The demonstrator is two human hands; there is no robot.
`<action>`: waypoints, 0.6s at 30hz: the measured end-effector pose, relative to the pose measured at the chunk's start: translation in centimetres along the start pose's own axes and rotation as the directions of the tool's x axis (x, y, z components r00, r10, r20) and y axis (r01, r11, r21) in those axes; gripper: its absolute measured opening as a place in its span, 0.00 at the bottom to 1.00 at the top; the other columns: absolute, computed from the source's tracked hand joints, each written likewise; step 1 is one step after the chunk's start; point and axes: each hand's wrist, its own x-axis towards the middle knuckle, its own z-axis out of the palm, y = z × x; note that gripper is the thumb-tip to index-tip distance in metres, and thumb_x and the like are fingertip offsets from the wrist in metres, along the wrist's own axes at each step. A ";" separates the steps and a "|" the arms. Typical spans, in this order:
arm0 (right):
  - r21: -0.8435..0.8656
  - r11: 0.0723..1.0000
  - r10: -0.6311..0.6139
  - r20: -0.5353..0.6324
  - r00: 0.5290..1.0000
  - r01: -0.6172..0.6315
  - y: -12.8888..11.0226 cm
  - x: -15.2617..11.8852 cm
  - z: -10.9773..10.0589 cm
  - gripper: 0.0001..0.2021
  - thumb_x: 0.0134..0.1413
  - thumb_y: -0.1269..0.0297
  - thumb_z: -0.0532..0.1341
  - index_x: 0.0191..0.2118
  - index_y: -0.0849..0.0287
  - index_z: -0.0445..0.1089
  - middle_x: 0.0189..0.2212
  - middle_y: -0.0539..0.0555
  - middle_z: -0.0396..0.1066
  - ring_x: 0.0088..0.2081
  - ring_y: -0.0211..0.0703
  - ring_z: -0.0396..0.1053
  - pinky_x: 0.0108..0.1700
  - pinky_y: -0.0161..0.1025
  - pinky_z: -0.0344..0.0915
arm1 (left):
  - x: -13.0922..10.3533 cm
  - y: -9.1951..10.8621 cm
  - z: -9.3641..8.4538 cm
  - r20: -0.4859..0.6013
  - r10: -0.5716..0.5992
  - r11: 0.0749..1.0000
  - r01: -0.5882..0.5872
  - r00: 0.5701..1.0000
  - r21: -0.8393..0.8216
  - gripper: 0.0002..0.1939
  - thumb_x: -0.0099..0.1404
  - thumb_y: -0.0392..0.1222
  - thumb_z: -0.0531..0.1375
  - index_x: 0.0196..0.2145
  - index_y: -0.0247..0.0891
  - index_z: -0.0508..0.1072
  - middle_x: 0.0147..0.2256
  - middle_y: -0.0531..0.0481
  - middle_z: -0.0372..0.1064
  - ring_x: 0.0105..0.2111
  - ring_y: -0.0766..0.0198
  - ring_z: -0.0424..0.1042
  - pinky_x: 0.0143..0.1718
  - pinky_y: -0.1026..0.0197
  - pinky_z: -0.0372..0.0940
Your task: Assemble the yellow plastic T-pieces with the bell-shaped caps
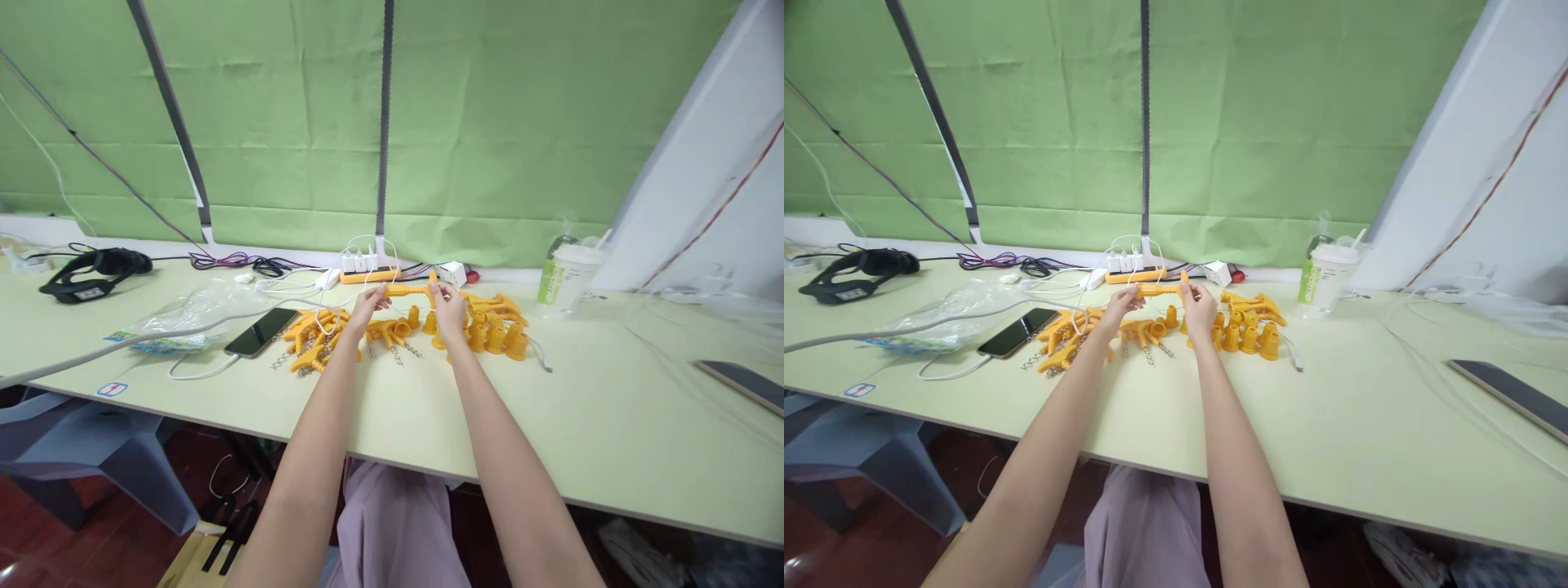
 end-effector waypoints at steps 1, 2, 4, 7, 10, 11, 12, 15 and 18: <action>0.000 1.000 -0.001 0.000 1.000 0.001 0.0 0.0 0.0 0.24 0.46 0.41 0.55 0.27 0.60 0.69 0.24 0.51 0.68 0.25 0.37 0.59 0.30 0.35 0.54 | 0.0 0.1 0.0 0.000 0.002 1.000 -0.002 1.000 0.004 0.27 0.52 0.66 0.56 0.28 0.35 0.71 0.29 0.46 0.71 0.27 0.67 0.67 0.36 0.62 0.60; 0.001 1.000 -0.003 0.000 1.000 0.003 0.0 0.0 0.0 0.24 0.46 0.41 0.55 0.27 0.60 0.69 0.24 0.51 0.67 0.25 0.37 0.59 0.30 0.35 0.54 | -0.1 0.1 0.0 0.000 0.003 1.000 -0.003 1.000 0.008 0.27 0.52 0.66 0.56 0.28 0.35 0.71 0.29 0.46 0.71 0.27 0.67 0.67 0.36 0.62 0.61; 0.000 1.000 -0.007 -0.001 1.000 0.007 0.0 0.0 0.0 0.23 0.46 0.41 0.55 0.27 0.60 0.69 0.24 0.50 0.67 0.25 0.37 0.59 0.29 0.34 0.54 | -0.1 0.2 0.0 -0.002 0.003 1.000 -0.003 1.000 0.016 0.27 0.52 0.66 0.56 0.27 0.35 0.71 0.29 0.46 0.71 0.28 0.66 0.68 0.36 0.62 0.61; -0.001 1.000 -0.005 -0.005 1.000 0.005 0.0 0.0 0.0 0.23 0.46 0.41 0.56 0.27 0.60 0.68 0.24 0.50 0.67 0.25 0.36 0.58 0.29 0.34 0.54 | -0.1 0.2 0.0 -0.004 -0.001 1.000 0.001 1.000 0.027 0.27 0.52 0.66 0.56 0.28 0.35 0.71 0.29 0.45 0.72 0.28 0.65 0.68 0.37 0.61 0.61; -0.006 1.000 -0.001 -0.006 1.000 0.001 -0.2 -0.1 0.0 0.24 0.46 0.41 0.55 0.27 0.60 0.68 0.24 0.50 0.67 0.25 0.36 0.58 0.29 0.35 0.54 | 0.0 0.1 0.0 -0.009 -0.005 1.000 0.005 1.000 0.027 0.28 0.52 0.66 0.56 0.28 0.35 0.71 0.29 0.45 0.72 0.29 0.65 0.68 0.37 0.61 0.61; -0.009 1.000 0.000 -0.006 1.000 0.000 -0.3 -0.1 0.0 0.24 0.46 0.41 0.55 0.27 0.61 0.69 0.24 0.51 0.67 0.25 0.36 0.58 0.29 0.35 0.54 | 0.0 0.1 0.0 -0.011 -0.006 1.000 0.006 1.000 0.026 0.28 0.52 0.66 0.56 0.28 0.35 0.71 0.29 0.45 0.72 0.28 0.66 0.68 0.37 0.61 0.61; -0.011 1.000 0.001 -0.005 1.000 -0.001 -0.3 -0.1 0.0 0.24 0.47 0.41 0.55 0.27 0.61 0.69 0.24 0.51 0.67 0.25 0.36 0.58 0.29 0.35 0.54 | 0.0 0.0 0.0 -0.012 -0.007 1.000 0.008 1.000 0.026 0.28 0.52 0.66 0.56 0.27 0.35 0.71 0.29 0.45 0.72 0.28 0.66 0.68 0.37 0.61 0.61; -0.007 1.000 0.002 -0.001 1.000 -0.002 -0.3 -0.1 -0.1 0.23 0.47 0.41 0.55 0.27 0.60 0.69 0.24 0.50 0.67 0.25 0.36 0.58 0.29 0.35 0.54 | 0.0 0.1 0.0 -0.012 -0.009 0.999 0.010 1.000 0.032 0.28 0.52 0.67 0.56 0.27 0.35 0.71 0.29 0.45 0.72 0.29 0.65 0.69 0.37 0.61 0.61; -0.004 1.000 0.001 0.001 1.000 -0.001 -0.3 -0.1 -0.1 0.23 0.47 0.42 0.55 0.27 0.60 0.69 0.24 0.50 0.67 0.25 0.36 0.59 0.29 0.35 0.54 | 0.0 0.1 0.0 -0.012 -0.007 0.999 0.008 1.000 0.037 0.27 0.52 0.67 0.56 0.26 0.35 0.70 0.29 0.45 0.72 0.29 0.65 0.69 0.37 0.61 0.61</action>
